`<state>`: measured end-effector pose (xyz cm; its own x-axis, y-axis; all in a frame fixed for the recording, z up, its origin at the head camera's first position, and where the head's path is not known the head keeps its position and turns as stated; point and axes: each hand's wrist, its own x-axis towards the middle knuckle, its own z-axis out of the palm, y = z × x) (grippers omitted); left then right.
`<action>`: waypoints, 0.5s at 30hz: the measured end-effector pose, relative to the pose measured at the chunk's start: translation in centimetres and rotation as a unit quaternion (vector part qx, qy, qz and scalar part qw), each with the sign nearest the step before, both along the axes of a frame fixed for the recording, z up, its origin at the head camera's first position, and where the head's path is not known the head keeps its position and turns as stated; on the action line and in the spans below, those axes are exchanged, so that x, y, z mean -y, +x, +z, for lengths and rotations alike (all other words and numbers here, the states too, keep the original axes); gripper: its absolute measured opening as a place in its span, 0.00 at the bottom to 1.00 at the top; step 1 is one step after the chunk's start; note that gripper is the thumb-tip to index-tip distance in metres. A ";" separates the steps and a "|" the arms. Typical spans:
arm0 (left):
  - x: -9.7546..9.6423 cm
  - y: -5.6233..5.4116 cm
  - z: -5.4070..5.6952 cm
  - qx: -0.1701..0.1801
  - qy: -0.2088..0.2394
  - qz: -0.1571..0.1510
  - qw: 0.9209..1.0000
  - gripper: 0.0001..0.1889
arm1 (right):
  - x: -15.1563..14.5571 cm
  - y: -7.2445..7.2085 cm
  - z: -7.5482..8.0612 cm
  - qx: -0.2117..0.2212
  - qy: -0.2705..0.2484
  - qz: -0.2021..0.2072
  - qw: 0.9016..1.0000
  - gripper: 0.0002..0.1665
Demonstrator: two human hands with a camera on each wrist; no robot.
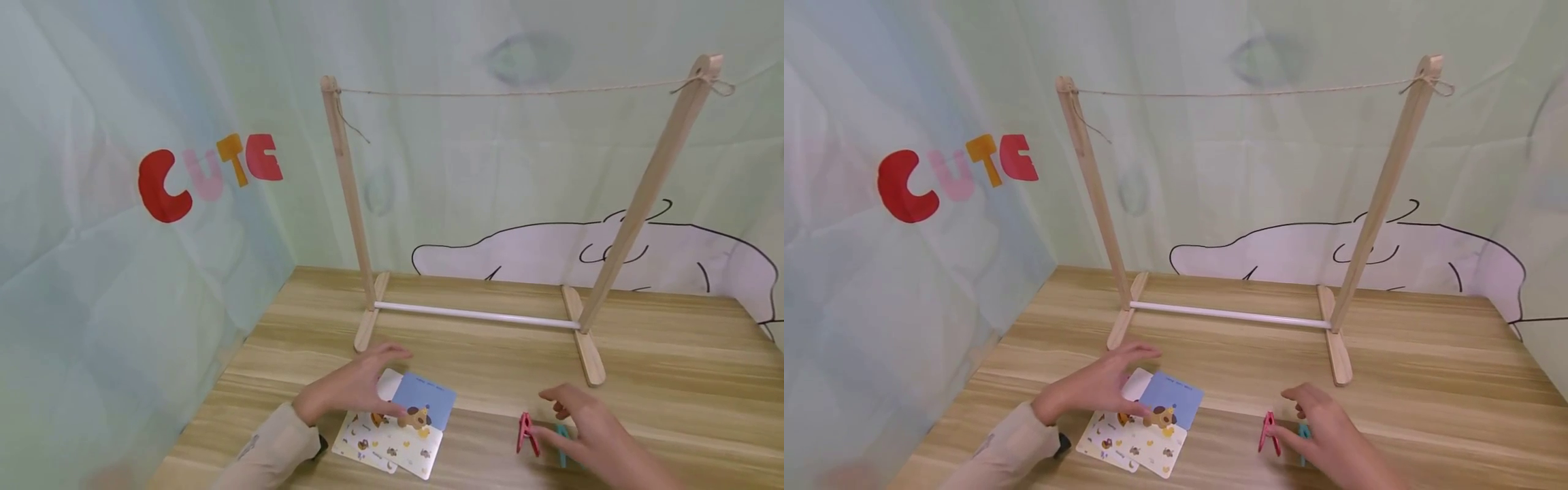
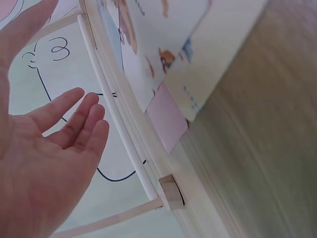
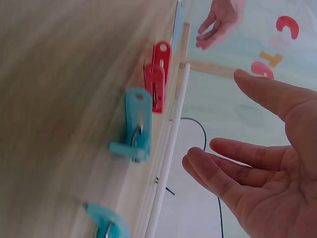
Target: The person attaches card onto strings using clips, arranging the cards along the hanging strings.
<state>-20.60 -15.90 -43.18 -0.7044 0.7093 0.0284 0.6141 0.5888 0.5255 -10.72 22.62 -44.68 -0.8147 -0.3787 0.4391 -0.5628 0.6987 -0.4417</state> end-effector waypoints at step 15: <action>-0.8 -0.1 -0.7 0.010 -0.029 -0.003 1.000 0.46 | 2.2 1.1 -1.2 -0.016 -0.017 0.004 1.000 0.20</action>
<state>-20.65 -15.11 -43.90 -0.7001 0.7136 -0.0267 0.6071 0.6145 0.5038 -9.58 20.41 -45.92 -0.7964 -0.3698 0.4785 -0.5832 0.6787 -0.4464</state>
